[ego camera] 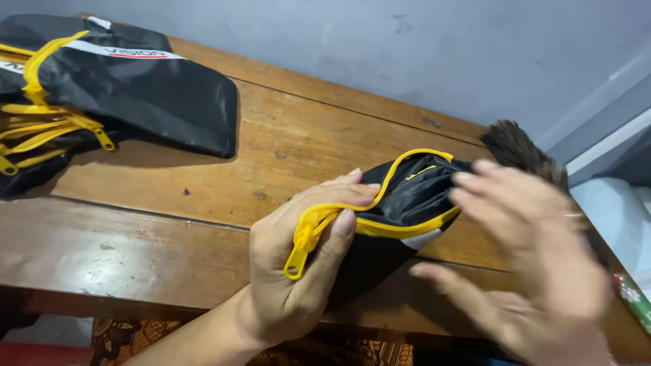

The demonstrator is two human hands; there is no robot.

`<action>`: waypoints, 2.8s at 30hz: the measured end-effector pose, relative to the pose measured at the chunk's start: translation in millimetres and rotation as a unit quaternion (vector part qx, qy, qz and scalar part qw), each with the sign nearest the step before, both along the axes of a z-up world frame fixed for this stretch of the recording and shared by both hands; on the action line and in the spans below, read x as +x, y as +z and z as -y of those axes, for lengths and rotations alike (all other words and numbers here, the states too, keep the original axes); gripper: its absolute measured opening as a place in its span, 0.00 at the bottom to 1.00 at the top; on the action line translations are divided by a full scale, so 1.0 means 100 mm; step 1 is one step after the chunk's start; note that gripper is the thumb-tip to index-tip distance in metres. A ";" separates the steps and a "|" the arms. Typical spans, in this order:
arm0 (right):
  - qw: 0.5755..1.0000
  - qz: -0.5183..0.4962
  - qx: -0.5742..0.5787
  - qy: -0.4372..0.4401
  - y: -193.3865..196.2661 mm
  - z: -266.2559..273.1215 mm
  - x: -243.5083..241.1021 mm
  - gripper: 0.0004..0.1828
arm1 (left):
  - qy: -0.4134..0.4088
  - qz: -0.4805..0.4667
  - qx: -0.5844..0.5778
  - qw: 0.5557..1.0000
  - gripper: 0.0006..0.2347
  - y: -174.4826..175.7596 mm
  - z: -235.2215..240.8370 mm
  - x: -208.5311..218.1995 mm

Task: The person folds a black drawstring bag on a wooden table, tucking the drawstring inside and smoothing the fabric. They then place the folded bag into a blue plastic tray containing other similar bags.

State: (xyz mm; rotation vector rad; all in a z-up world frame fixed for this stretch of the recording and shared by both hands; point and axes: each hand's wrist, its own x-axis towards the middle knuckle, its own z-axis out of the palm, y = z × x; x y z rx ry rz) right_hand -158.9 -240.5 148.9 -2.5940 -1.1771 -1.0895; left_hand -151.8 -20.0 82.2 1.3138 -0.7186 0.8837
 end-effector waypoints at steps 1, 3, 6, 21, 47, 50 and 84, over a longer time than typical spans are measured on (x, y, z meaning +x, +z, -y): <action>1.000 0.001 0.002 -0.004 -0.06 0.00 0.04 0.40 | -0.004 0.001 0.002 1.000 0.09 -0.01 0.00 0.00; 0.998 -0.004 0.024 0.059 -0.17 0.00 0.14 0.37 | -0.029 0.006 0.024 0.999 0.08 -0.03 0.01 -0.01; 0.999 -0.014 -0.005 0.049 -0.09 -0.03 0.15 0.36 | -0.034 0.005 0.028 0.999 0.09 -0.04 -0.01 0.00; 0.990 -0.116 0.011 0.078 0.01 -0.01 0.26 0.06 | 0.057 -0.023 0.061 0.996 0.08 0.12 0.10 -0.01; 0.999 0.030 0.000 0.035 -0.14 -0.26 0.29 0.33 | 0.018 -0.060 0.047 0.997 0.08 0.07 -0.03 0.08; 0.999 0.014 -0.013 0.038 -0.10 -0.27 0.33 0.26 | 0.017 -0.065 0.047 0.997 0.09 0.05 -0.03 0.09; 0.990 0.055 0.019 0.127 0.06 -0.79 -0.32 0.11 | -0.025 -0.004 0.159 0.987 0.13 0.14 -0.16 0.03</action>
